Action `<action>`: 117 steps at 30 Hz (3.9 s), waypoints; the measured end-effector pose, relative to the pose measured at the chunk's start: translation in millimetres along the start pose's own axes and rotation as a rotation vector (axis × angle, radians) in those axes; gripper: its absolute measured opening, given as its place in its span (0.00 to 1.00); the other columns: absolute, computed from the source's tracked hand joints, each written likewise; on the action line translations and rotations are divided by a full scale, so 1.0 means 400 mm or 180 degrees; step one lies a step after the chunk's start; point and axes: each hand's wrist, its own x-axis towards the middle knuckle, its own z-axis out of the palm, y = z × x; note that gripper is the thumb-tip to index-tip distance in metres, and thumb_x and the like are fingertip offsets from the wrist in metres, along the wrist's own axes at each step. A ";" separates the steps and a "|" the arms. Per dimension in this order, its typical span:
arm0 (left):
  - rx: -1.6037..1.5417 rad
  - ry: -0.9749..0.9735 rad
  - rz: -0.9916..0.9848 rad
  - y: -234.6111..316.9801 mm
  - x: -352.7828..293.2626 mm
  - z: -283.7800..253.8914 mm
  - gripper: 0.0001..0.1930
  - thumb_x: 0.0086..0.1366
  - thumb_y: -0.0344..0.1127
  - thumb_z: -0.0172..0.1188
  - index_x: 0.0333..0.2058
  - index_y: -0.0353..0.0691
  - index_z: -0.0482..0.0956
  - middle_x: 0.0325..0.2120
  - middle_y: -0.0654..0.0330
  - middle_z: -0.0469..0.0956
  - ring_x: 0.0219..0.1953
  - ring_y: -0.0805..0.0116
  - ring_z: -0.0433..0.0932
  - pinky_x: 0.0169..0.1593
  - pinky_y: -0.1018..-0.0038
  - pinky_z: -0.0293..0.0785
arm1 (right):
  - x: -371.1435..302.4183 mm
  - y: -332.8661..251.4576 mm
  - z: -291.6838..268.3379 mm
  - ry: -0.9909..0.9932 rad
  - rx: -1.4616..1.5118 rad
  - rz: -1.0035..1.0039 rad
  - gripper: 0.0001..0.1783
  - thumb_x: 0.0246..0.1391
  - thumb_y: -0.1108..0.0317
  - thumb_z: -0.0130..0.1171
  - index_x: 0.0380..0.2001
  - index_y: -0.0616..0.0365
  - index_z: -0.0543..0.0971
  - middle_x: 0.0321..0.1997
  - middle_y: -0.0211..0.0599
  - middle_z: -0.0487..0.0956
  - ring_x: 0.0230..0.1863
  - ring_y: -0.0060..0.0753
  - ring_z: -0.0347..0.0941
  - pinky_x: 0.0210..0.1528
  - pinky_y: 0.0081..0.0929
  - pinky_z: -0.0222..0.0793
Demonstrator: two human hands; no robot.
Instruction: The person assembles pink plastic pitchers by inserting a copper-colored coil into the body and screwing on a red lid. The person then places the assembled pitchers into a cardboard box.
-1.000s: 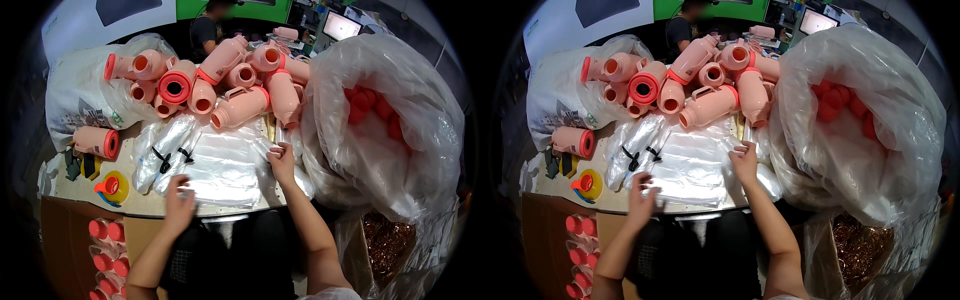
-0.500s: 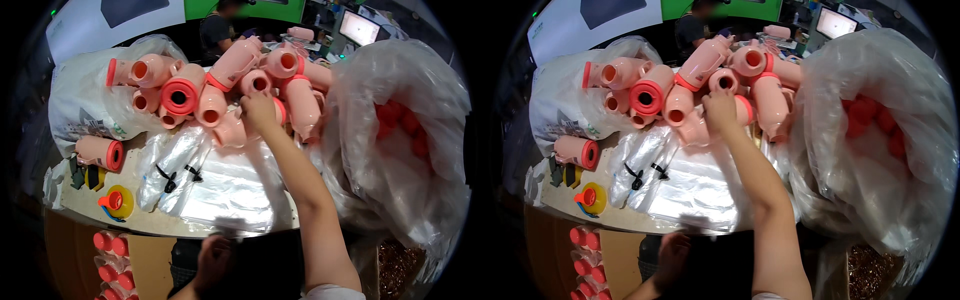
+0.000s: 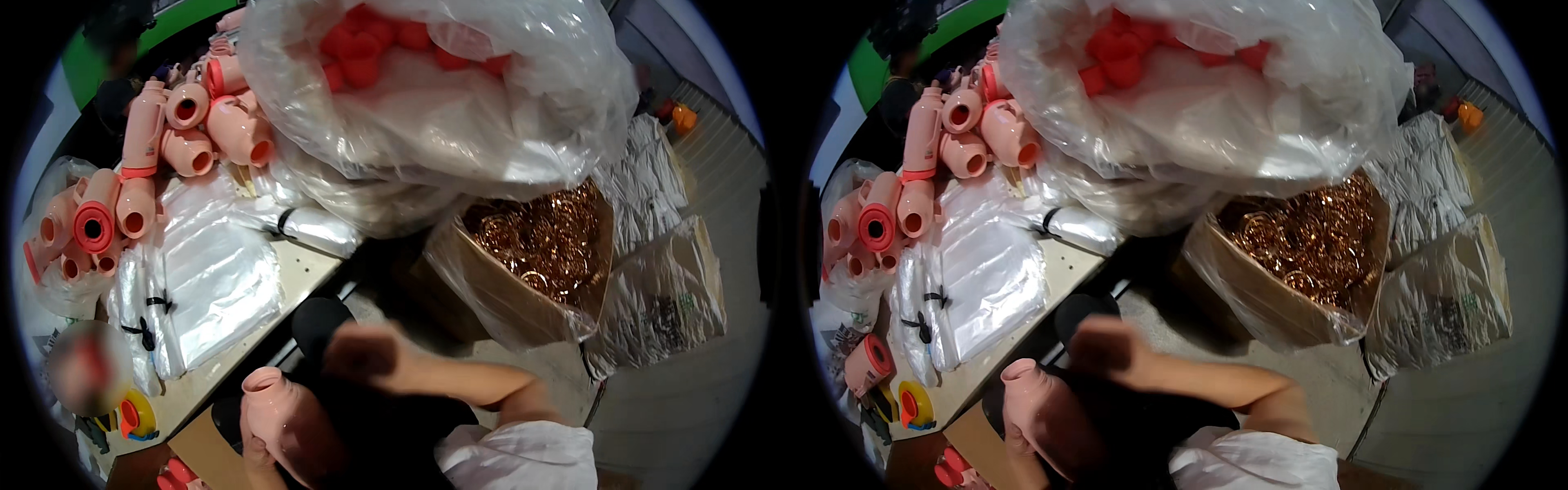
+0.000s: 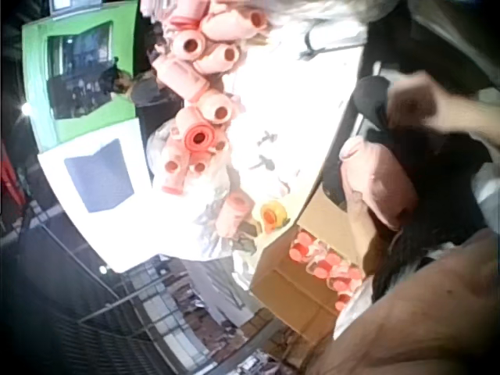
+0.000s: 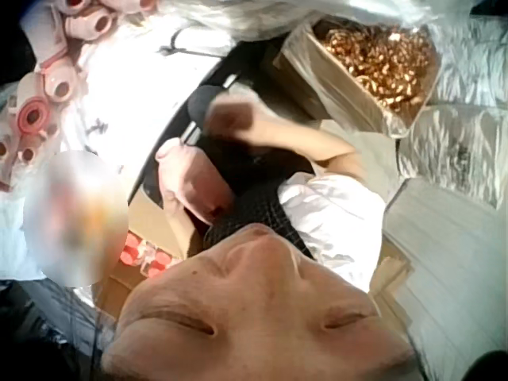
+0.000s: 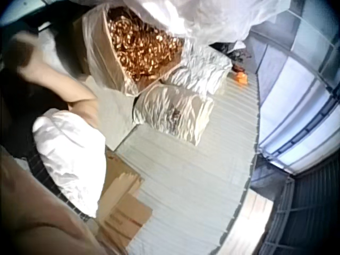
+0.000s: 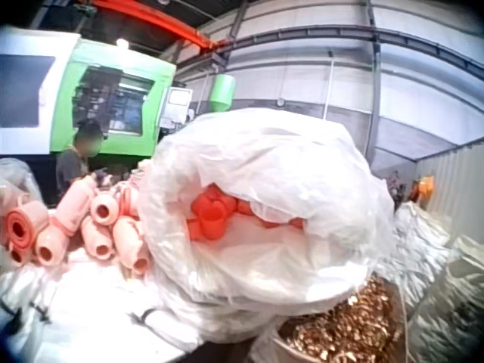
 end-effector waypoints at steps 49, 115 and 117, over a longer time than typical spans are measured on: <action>0.0336 0.1156 -0.0500 -0.068 -0.081 -0.011 0.47 0.55 0.57 0.69 0.66 0.37 0.59 0.59 0.49 0.69 0.61 0.55 0.70 0.64 0.60 0.68 | -0.075 -0.182 -0.643 0.1308 -0.5336 0.0410 0.05 0.52 0.68 0.65 0.33 0.50 0.85 0.37 0.33 0.82 0.44 0.44 0.78 0.45 0.39 0.75; 0.0714 0.1146 -0.1204 -0.029 -0.247 0.104 0.20 0.73 0.44 0.52 0.58 0.39 0.71 0.43 0.59 0.78 0.45 0.66 0.78 0.48 0.70 0.76 | -0.005 0.149 0.097 -0.0368 0.1506 0.1052 0.22 0.62 0.61 0.53 0.52 0.67 0.74 0.56 0.47 0.77 0.58 0.38 0.74 0.62 0.34 0.69; 0.0145 0.0802 -0.1446 -0.035 -0.199 0.127 0.21 0.72 0.43 0.53 0.58 0.38 0.70 0.44 0.58 0.78 0.46 0.64 0.78 0.49 0.68 0.76 | -0.022 0.155 0.104 -0.0719 0.0506 0.0303 0.22 0.58 0.60 0.54 0.48 0.68 0.76 0.53 0.51 0.75 0.56 0.41 0.72 0.61 0.36 0.67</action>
